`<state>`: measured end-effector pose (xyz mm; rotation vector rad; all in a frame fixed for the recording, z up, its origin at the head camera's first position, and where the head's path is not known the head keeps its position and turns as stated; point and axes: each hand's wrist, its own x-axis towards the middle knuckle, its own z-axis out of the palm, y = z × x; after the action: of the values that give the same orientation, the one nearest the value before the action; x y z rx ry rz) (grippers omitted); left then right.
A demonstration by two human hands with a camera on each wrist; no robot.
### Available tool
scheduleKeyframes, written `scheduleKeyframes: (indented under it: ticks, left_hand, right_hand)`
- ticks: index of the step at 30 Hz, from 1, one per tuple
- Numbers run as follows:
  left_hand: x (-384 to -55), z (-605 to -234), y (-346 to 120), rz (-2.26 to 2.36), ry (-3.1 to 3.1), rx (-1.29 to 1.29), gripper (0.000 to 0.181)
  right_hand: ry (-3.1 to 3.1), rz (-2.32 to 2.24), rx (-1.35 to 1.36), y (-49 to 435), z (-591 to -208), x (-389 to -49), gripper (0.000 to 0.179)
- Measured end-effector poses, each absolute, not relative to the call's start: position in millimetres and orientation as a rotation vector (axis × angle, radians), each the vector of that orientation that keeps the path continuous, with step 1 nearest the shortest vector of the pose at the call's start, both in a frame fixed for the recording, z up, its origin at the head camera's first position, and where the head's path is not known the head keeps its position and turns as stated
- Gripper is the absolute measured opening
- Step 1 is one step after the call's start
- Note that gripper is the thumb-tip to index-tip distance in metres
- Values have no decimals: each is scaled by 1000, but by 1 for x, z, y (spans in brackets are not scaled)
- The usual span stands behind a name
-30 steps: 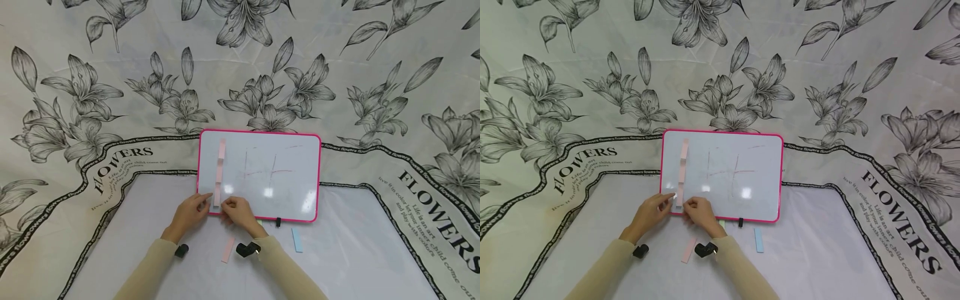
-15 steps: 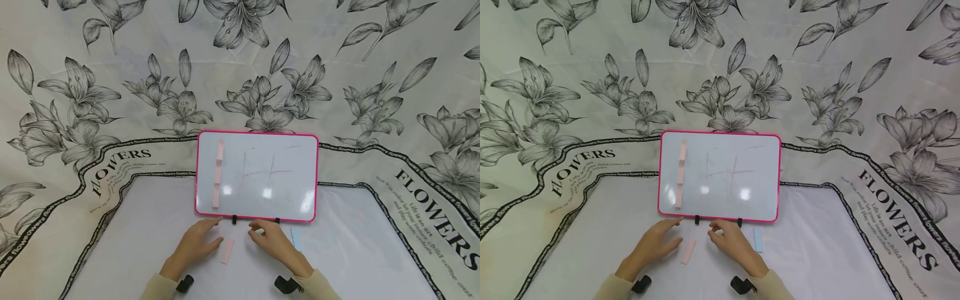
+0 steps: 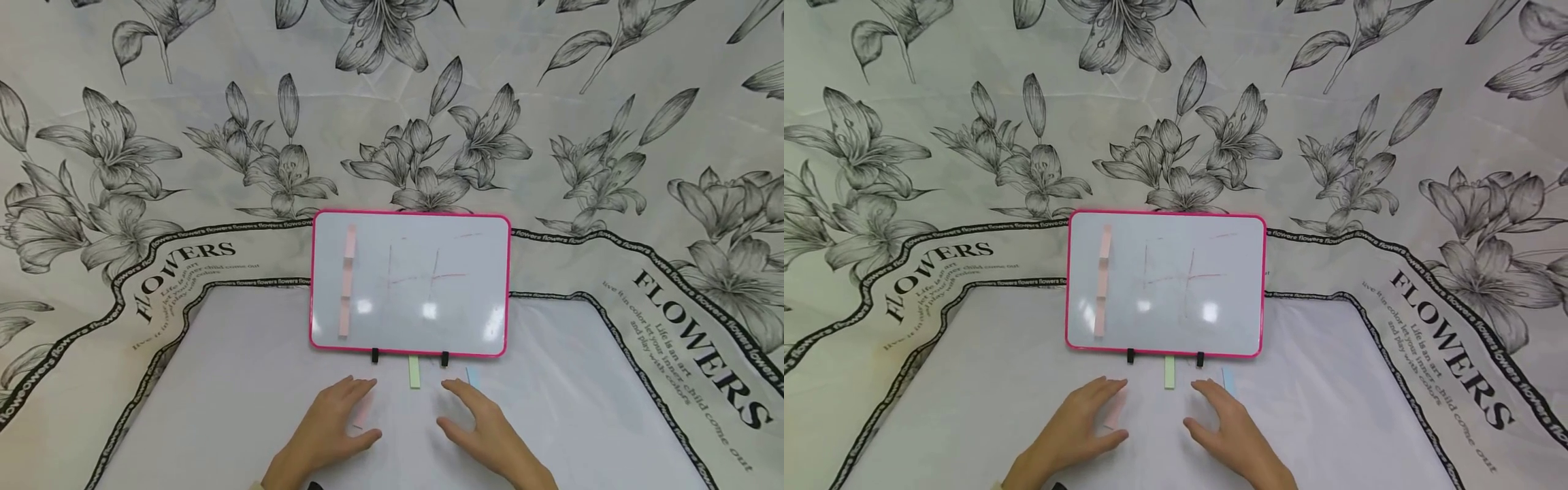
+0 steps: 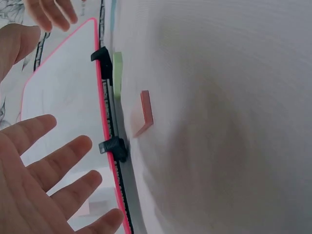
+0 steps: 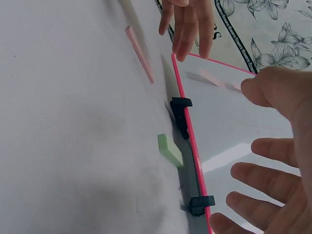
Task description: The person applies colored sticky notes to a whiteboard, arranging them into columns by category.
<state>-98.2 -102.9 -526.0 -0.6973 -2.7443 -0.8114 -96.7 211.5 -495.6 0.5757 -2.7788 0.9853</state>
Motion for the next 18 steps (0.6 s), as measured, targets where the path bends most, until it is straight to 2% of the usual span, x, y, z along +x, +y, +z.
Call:
scheduleKeyframes:
  ticks: [7, 18]
  left_hand:
    - [-90, -532, -116, -822, -2770, -571, 79]
    - [-82, -536, -149, -826, -2737, -442, 80]
  right_hand:
    - [-2721, 1034, 581, 208, -508, -101, 66]
    - [-2868, 1328, 491, 184, -521, -130, 82]
